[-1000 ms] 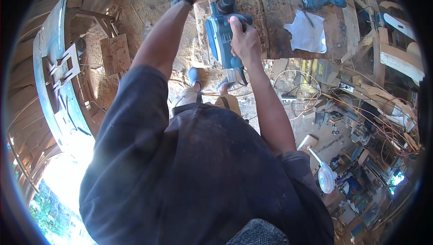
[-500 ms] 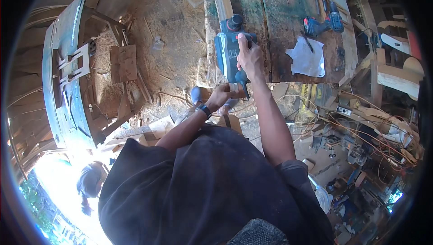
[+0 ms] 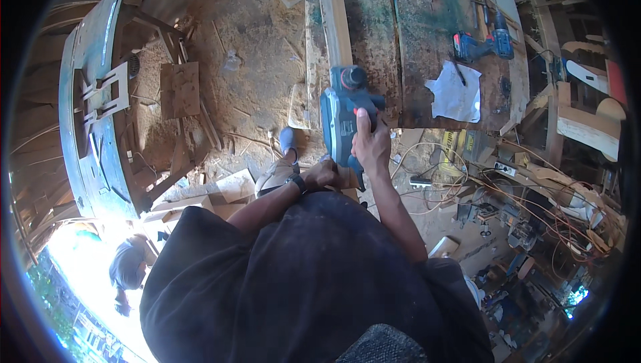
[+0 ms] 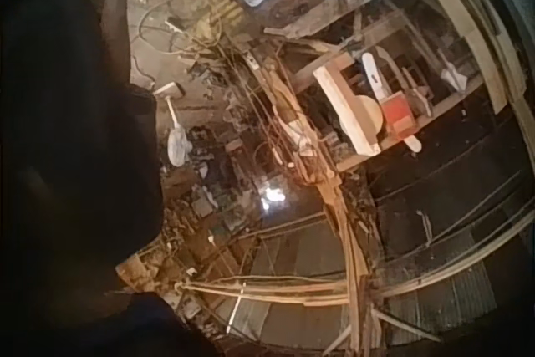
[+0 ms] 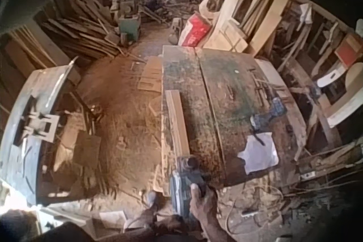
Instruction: The person measures a wooden assembly on a workbench with a square, then uses a power planer to smooth a long wooden plank, and finally picks up a power strip from the floor.
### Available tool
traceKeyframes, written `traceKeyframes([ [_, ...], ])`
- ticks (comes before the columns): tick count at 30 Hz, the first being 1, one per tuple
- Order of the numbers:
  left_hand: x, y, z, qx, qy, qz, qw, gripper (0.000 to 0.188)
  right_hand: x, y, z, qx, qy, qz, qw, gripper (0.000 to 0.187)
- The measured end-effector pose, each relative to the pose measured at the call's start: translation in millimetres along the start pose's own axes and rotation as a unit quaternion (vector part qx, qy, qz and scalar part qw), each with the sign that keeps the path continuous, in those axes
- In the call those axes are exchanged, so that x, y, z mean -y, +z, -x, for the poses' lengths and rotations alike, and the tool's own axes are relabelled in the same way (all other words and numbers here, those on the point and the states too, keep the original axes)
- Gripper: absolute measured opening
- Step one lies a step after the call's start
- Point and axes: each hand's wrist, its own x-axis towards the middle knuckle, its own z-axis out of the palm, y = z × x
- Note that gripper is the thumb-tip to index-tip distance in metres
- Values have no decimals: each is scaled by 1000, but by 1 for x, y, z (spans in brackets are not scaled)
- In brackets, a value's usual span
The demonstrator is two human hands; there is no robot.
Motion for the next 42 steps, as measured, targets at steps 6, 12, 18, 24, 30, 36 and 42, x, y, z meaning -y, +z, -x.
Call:
traceKeyframes([
  [6,-43,-14,11,-20,50,192,980,29,49,17,-70,10,-36,-10,999,58],
  [12,-38,-15,2,3,-95,177,980,44,110,37,-140,30,-44,-51,997,64],
  [18,-70,-27,6,-465,-163,-76,867,52,109,35,-141,9,-46,-24,999,68],
  [24,-66,-92,-24,-564,-71,-252,783,92,110,43,-138,13,-43,-20,999,72],
  [30,-69,-108,-43,-453,-82,-90,883,108,112,42,-139,7,-23,-35,999,66],
  [36,-52,-111,-47,-469,-61,-150,868,95,143,52,-168,20,-7,-13,1000,62],
  [42,-50,-113,-51,-470,-62,-132,870,96,181,72,-242,26,-7,-37,999,59],
])
